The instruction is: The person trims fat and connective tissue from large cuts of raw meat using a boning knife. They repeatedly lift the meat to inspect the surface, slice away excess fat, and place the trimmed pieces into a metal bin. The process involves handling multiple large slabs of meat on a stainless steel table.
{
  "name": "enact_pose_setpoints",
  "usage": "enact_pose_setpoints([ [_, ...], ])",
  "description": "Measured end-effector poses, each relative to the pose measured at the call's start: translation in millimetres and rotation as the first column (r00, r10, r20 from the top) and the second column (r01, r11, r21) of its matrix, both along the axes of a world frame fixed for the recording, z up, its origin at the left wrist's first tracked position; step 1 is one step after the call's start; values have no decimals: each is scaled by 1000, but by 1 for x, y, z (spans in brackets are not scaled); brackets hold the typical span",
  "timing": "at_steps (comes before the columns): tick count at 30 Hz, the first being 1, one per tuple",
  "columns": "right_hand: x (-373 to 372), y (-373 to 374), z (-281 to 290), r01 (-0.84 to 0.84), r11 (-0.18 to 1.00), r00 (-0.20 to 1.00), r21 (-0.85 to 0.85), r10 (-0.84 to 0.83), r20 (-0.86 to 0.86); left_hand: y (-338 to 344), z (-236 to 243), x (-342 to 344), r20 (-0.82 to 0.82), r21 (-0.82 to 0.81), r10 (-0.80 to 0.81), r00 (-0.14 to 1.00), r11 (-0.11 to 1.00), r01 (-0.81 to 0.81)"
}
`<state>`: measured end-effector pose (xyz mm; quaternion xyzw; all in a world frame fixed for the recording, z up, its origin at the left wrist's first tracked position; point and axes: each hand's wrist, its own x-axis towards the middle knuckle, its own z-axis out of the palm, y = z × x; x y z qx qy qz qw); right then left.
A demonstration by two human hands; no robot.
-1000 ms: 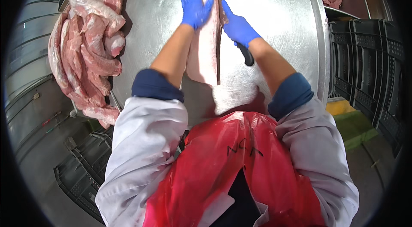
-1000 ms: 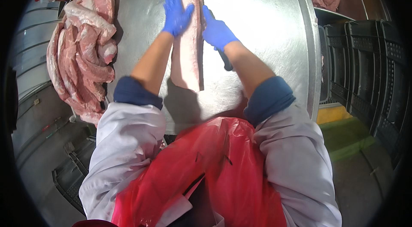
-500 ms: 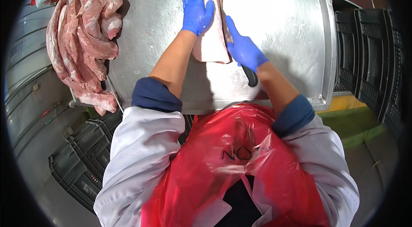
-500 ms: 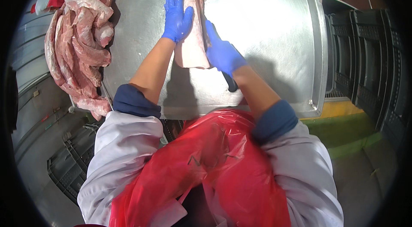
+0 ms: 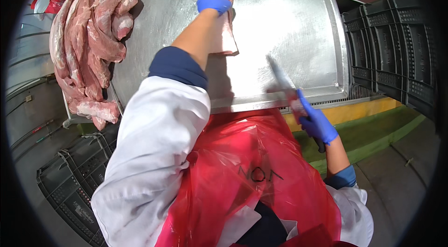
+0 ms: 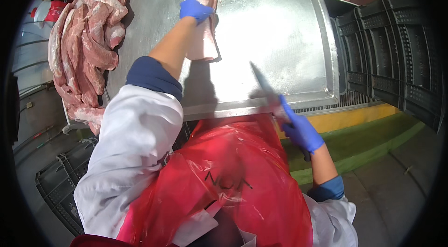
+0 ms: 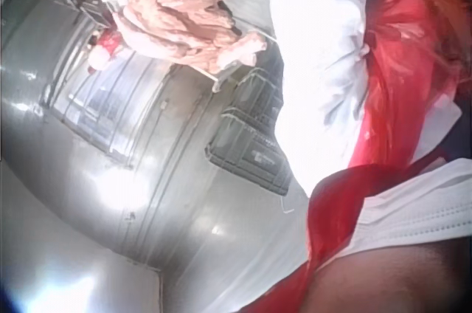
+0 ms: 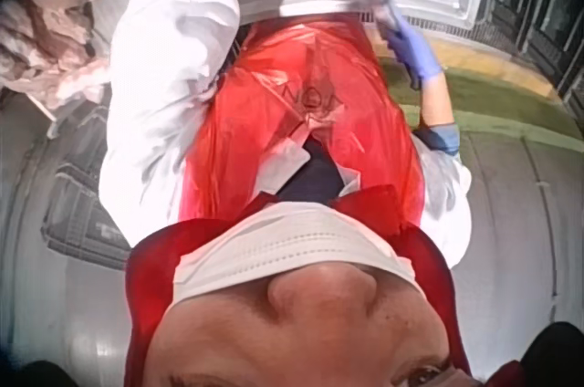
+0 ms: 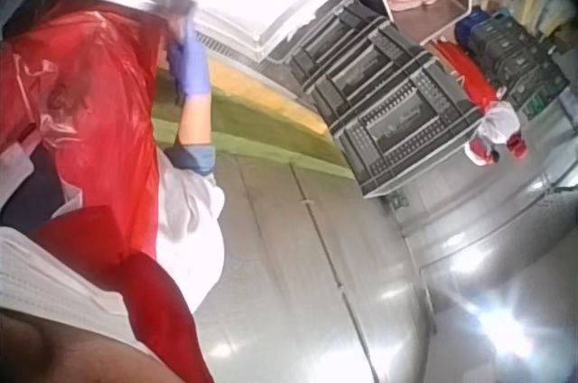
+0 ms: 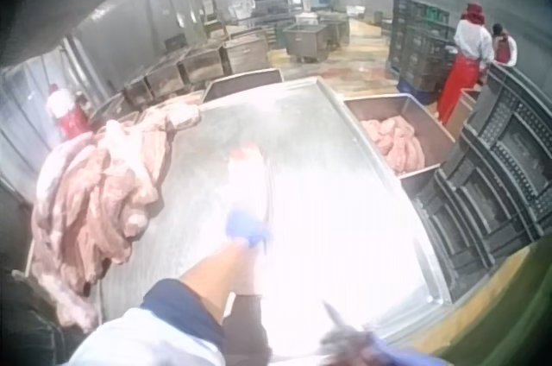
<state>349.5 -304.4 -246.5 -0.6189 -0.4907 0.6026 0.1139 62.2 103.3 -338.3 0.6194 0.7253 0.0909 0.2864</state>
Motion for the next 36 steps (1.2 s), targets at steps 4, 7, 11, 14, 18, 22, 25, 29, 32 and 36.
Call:
enact_pose_setpoints([
  [4,41,-15,33,346,932,937,-109,-349,-7,11,11,-39,760,-232,123,638,969,89],
  [7,52,-30,13,475,879,875,-24,-475,-91,-11,42,-33,896,-325,271,352,940,104],
  [11,69,-11,19,416,907,906,-70,-420,-58,-57,48,-58,878,-364,428,-215,888,280],
  [14,94,8,11,430,903,899,-12,-430,-88,-79,-8,-139,775,-623,616,141,782,14],
  [18,117,36,-6,438,898,898,38,-435,-70,-96,-6,-119,418,-58,16,908,998,9],
  [22,122,92,-15,350,924,937,157,-342,-77,-93,74,25,-22,318,-301,953,902,292],
  [25,115,138,-26,297,912,954,282,-274,-120,-52,54,61,-157,180,-294,943,930,320],
  [29,85,192,-38,279,907,958,315,-240,-157,-17,42,34,267,213,-63,962,977,5],
  [32,54,224,-58,306,910,941,281,-243,-237,-19,81,9,288,258,-103,952,966,26],
  [36,4,266,-42,248,947,949,204,-196,-246,-42,89,-96,356,153,-30,934,988,-27],
])
